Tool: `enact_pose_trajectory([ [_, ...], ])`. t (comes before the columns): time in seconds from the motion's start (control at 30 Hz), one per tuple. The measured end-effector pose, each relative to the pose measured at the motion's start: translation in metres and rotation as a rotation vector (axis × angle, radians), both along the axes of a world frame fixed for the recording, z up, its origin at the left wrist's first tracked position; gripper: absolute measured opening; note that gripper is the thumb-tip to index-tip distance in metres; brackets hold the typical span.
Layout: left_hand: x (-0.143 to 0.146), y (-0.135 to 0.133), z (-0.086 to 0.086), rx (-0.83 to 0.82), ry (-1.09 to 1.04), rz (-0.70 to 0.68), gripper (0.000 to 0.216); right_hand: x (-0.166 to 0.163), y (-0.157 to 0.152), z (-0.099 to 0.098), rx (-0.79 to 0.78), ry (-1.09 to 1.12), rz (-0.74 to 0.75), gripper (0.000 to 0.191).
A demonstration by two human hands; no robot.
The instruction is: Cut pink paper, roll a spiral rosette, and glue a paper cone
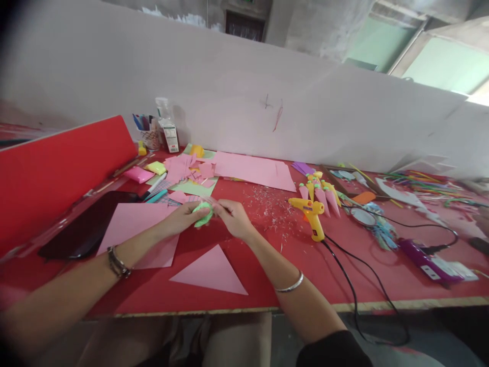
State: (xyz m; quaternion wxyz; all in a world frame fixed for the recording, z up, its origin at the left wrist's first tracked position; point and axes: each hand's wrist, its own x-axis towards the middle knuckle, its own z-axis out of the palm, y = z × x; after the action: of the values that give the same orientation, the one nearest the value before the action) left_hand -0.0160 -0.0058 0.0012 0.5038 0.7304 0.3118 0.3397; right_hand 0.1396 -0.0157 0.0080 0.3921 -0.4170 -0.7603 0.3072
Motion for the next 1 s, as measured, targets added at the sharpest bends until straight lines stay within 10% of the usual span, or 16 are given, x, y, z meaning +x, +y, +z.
enact_pose_trajectory([
  [1.0, -0.0013, 0.0002, 0.0013, 0.217, 0.200, 0.037, 0.032, 0.0021, -0.0030, 0.0006, -0.025, -0.131, 0.078, 0.022],
])
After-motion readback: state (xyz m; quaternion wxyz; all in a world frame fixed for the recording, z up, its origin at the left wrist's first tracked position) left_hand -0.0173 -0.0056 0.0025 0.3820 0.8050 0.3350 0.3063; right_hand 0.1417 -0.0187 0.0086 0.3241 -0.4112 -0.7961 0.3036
